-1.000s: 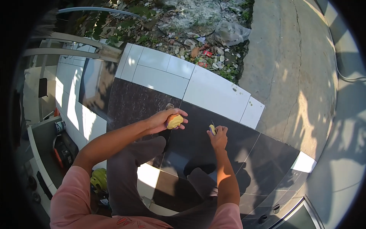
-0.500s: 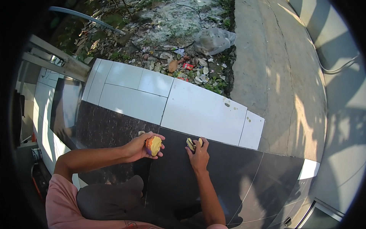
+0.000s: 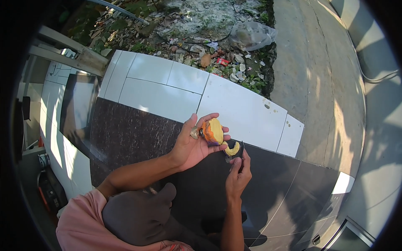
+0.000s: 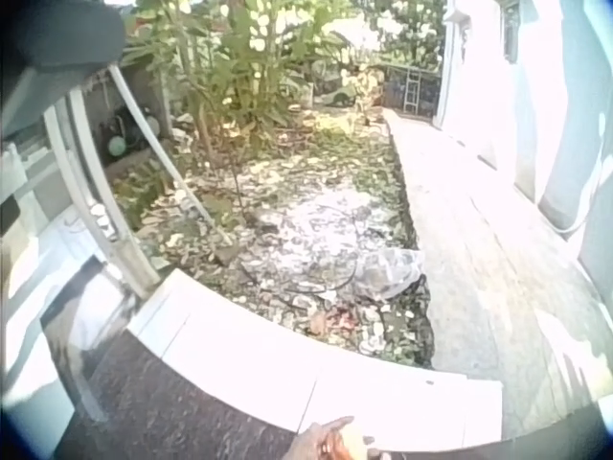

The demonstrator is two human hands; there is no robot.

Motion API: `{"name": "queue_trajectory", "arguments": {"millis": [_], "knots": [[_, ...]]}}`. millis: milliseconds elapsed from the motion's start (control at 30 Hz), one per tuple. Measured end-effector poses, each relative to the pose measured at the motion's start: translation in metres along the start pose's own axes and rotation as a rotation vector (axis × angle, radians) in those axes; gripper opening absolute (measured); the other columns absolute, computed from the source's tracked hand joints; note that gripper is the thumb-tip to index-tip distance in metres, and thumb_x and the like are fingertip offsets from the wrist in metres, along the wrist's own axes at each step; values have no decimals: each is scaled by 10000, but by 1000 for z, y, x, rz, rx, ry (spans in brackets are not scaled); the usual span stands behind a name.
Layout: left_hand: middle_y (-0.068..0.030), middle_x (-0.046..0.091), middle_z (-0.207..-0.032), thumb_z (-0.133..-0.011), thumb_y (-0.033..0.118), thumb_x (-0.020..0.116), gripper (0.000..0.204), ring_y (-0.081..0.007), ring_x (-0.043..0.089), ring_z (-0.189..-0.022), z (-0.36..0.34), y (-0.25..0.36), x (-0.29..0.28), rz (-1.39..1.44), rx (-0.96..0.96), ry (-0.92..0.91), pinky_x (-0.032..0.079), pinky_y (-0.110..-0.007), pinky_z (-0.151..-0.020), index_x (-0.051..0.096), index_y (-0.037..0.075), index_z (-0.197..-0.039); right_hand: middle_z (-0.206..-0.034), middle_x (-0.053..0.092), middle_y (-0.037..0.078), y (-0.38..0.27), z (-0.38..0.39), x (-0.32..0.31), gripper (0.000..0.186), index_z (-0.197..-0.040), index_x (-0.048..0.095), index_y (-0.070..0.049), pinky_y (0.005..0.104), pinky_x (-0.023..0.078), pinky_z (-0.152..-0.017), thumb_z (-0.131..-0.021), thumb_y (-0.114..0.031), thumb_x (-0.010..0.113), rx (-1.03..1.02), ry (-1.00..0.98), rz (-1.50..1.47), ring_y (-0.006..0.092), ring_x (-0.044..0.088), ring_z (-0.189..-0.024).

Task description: Using a hand tool to refine the edges and surfaces of a dental model.

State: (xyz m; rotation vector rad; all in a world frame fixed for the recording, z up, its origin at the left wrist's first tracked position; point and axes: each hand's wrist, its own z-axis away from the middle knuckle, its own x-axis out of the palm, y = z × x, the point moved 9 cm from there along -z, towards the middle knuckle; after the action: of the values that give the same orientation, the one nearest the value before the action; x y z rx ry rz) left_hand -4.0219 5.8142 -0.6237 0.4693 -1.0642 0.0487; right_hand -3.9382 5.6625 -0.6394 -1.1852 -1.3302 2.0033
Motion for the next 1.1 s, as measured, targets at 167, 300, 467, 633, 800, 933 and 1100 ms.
{"name": "queue_trajectory", "arguments": {"millis": [167, 300, 467, 633, 800, 933, 1100], "knots": [[-201, 461, -1301, -960, 602, 259, 682, -317, 487, -1214, 13, 17, 12, 103, 30, -64, 392, -491, -1033, 295, 105, -1425, -780, 582, 30, -77, 7, -1, 328, -1298, 526, -6, 212, 412, -540, -983, -64, 457, -72, -112, -115, 65, 502, -609], [-221, 452, -1318, -958, 412, 305, 563, -365, 465, -1243, 21, 20, 17, 109, 30, -65, 378, -509, -1050, 309, 94, -1422, -805, 588, 57, -106, 15, -3, 338, -1279, 553, -13, 236, 449, -559, -949, -13, 480, -202, -184, -71, 103, 543, -618], [-246, 436, -1337, -887, 318, 357, 620, -414, 443, -1265, 34, 16, 28, 211, -101, -126, 351, -532, -1070, 275, 62, -1446, -792, 589, 108, -132, 28, 2, 369, -1215, 617, -35, 270, 477, -578, -862, 55, 558, -451, -269, 118, 164, 585, -627], [-250, 425, -1349, -883, 318, 373, 646, -415, 440, -1267, 42, 16, 31, 240, -128, -160, 334, -536, -1085, 247, 56, -1460, -765, 583, 72, -135, 33, -2, 300, -1193, 626, -28, 232, 414, -512, -915, 15, 521, -477, -294, 162, 96, 525, -601], [-240, 391, -1378, -863, 268, 399, 665, -396, 411, -1293, 47, 20, 27, 78, 22, -113, 308, -530, -1110, 221, 63, -1470, -735, 575, 77, -146, 38, 4, 307, -1170, 644, -25, 240, 437, -536, -893, 41, 532, -493, -317, 229, 114, 567, -631], [-205, 352, -1415, -785, 125, 410, 714, -344, 359, -1339, 48, 26, 36, -44, 164, -99, 287, -506, -1132, 206, 74, -1468, -736, 573, 83, -151, 40, 0, 324, -1166, 648, -22, 246, 461, -584, -873, 62, 540, -473, -320, 236, 135, 592, -653], [-180, 301, -1454, -714, 21, 374, 730, -304, 339, -1360, 52, 34, 42, -228, 247, -86, 282, -478, -1145, 224, 79, -1426, -728, 566, 61, -156, 37, 5, 366, -1183, 659, -103, 272, 417, -487, -844, 27, 616, -512, -261, 223, 141, 514, -534]]}}
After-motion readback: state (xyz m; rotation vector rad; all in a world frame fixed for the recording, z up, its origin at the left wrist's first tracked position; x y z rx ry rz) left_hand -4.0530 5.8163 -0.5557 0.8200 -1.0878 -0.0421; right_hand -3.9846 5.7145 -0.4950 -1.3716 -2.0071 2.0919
